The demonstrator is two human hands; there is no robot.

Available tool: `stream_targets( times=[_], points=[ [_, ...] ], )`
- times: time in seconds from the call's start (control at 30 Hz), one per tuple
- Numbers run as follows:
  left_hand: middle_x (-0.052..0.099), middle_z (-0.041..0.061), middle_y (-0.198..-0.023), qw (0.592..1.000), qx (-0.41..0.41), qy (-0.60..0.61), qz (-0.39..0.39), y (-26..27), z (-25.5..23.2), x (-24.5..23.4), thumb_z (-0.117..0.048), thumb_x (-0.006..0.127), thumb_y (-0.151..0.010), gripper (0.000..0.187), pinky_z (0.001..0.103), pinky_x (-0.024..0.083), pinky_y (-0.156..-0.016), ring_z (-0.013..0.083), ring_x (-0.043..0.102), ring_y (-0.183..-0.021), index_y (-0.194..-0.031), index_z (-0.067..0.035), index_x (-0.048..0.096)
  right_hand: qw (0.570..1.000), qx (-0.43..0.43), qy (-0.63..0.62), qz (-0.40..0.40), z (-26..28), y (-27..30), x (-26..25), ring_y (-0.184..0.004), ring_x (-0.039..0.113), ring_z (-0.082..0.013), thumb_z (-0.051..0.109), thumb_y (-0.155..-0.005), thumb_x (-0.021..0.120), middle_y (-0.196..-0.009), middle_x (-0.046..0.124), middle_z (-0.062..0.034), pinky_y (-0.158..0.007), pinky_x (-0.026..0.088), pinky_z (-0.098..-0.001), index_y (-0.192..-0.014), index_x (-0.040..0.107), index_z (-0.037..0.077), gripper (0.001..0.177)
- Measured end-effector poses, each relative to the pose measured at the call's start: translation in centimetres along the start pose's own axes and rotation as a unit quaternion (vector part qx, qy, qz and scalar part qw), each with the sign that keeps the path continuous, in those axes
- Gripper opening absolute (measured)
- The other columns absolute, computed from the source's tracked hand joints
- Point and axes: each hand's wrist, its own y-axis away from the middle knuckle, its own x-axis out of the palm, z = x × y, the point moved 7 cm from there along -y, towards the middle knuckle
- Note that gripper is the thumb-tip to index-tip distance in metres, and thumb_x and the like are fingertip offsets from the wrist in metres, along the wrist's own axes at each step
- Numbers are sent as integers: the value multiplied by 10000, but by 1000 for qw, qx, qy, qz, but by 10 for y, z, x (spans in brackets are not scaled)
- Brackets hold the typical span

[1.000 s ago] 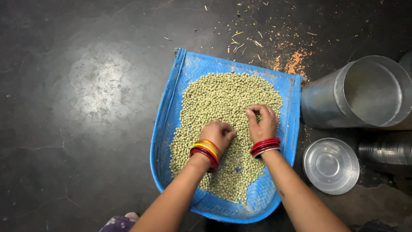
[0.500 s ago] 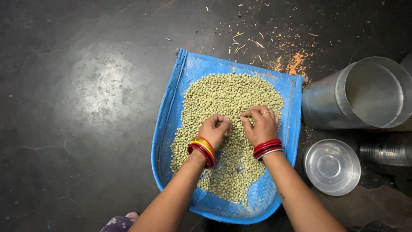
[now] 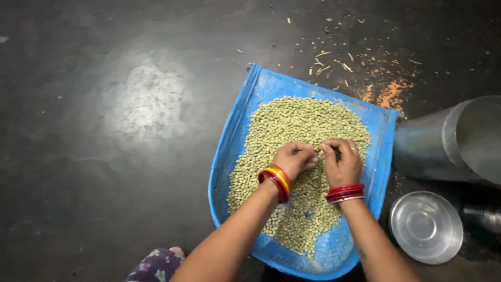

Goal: The person sorts green lentils by hand in a blue tray, picking out debris and transferring the lentils into a metal container. The person repeatedly scoops lentils with both hands and pours them into the container.

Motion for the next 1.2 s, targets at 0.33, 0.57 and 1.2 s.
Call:
stream_targets(
  times=[0.33,0.57,1.2],
  points=[
    [663,105,-1033,992,-20,108,68,-50,21,36,-144,634,-1076,273,307,577,-813,167,637,-898,-1245,67,666,999,-33,15,-35,5,0,-8,-980,675,-282,95,-956,735,-1020,690,-127,-863,543,-388,-1022,742,49,81],
    [743,132,-1078,997,-26,1,77,-73,-15,63,-2,663,-950,241,288,608,-850,191,725,-944,-1182,54,690,994,-45,-89,-34,0,-4,-11,-1311,605,-281,101,-1093,553,-1349,663,-155,-1163,453,-389,-1270,687,9,240],
    [257,41,-1683,735,186,-633,-154,-19,-160,86,-408,420,-1033,522,633,80,-1235,298,175,-1570,-1548,-326,385,997,62,8,-37,-54,-6,-2,-1521,377,-387,304,-1092,467,-1608,434,-247,-1259,274,-464,-1555,440,-22,566]
  ],
)
